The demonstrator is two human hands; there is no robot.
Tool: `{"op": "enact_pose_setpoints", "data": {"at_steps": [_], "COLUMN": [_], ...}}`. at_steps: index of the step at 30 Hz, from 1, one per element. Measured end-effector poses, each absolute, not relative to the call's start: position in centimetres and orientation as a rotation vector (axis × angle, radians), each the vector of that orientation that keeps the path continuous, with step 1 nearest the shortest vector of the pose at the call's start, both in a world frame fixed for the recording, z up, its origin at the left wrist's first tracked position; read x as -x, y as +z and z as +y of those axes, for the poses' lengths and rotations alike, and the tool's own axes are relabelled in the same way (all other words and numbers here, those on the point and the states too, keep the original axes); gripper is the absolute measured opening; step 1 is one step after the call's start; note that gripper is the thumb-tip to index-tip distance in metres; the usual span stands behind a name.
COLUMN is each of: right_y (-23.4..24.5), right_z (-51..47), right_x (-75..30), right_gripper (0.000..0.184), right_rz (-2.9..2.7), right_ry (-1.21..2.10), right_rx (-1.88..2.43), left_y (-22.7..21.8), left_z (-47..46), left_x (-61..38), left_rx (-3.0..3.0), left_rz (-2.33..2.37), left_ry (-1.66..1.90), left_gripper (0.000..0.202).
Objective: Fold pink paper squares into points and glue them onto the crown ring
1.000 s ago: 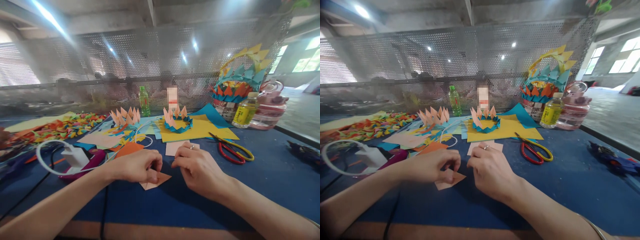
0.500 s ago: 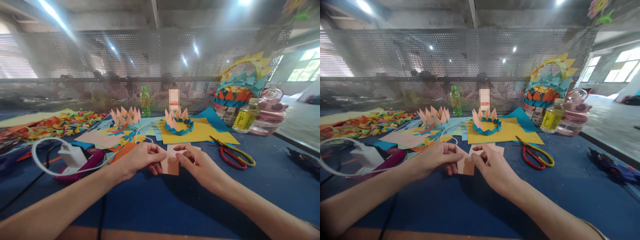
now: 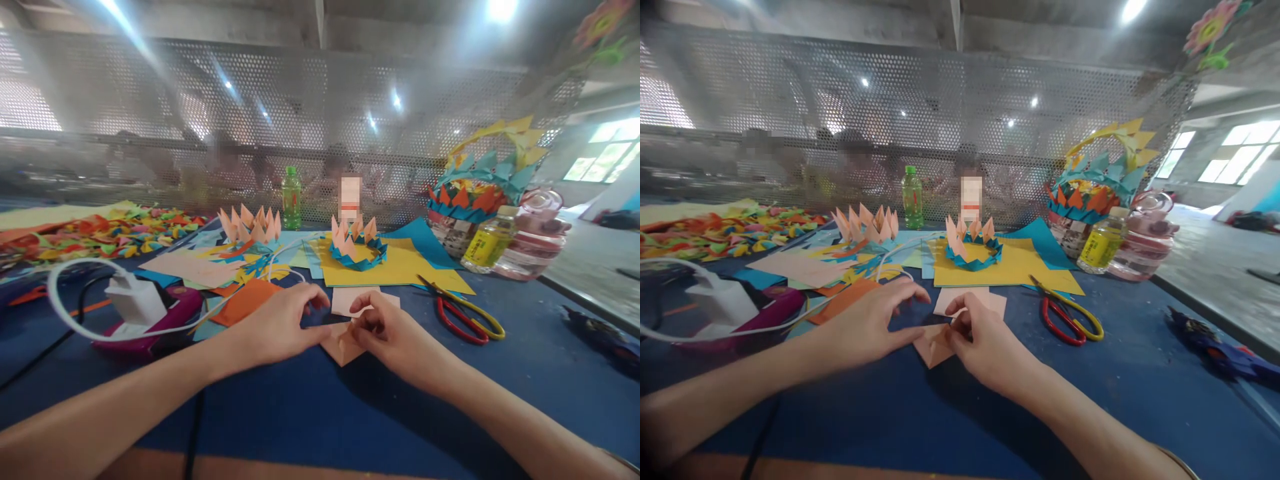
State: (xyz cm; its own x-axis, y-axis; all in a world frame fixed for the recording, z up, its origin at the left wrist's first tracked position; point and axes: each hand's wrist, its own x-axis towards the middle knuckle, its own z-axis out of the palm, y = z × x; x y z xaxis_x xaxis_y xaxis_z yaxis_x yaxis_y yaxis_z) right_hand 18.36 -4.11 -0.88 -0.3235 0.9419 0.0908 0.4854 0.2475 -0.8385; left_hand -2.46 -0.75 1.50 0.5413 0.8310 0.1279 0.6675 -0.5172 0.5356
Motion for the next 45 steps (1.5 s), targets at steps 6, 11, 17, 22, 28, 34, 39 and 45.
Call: {"op": "enact_pose_setpoints", "data": {"at_steps": [6, 11, 17, 22, 28, 34, 39, 45], "right_y": [-1.0, -1.0, -0.6, 1.7, 1.4, 1.2, 1.1, 1.1], "right_z": [-4.1, -4.0, -4.2, -5.1, -5.5, -5.5, -5.5, -5.3], "right_x": [-18.5, -18.5, -18.9, -19.4, -19.3, -19.2, -19.5, -19.7], "right_gripper": [0.015, 0.013, 0.011, 0.021, 0.007, 0.005, 0.004, 0.01], "right_rz": [-1.994, -1.998, -2.105, -2.264, -2.408, -2.436, -2.383, -2.395], "right_ry": [0.906, 0.874, 0.864, 0.76, 0.774, 0.738, 0.782, 0.718], "right_rx": [1.286, 1.338, 1.282, 1.25, 1.286, 1.271, 1.302, 1.324], "left_y": [0.9, 0.0, -1.6, -2.4, -2.7, -2.3, -2.2, -1.8], "left_z": [-3.5, -4.1, -3.6, -4.0, -4.5, -4.5, -4.3, -3.7], "left_x": [2.6, 3.3, 3.5, 3.4, 3.1, 2.4, 2.0, 1.6], "left_rx": [-2.713, -2.792, -3.069, -3.042, -2.953, -2.901, -2.649, -2.4], "left_rz": [0.897, 0.87, 0.693, 0.756, 0.761, 0.736, 0.8, 1.0], "left_ry": [0.731, 0.646, 0.624, 0.579, 0.646, 0.646, 0.747, 0.741], "left_gripper": [0.007, 0.028, 0.029, 0.033, 0.025, 0.022, 0.018, 0.014]}}
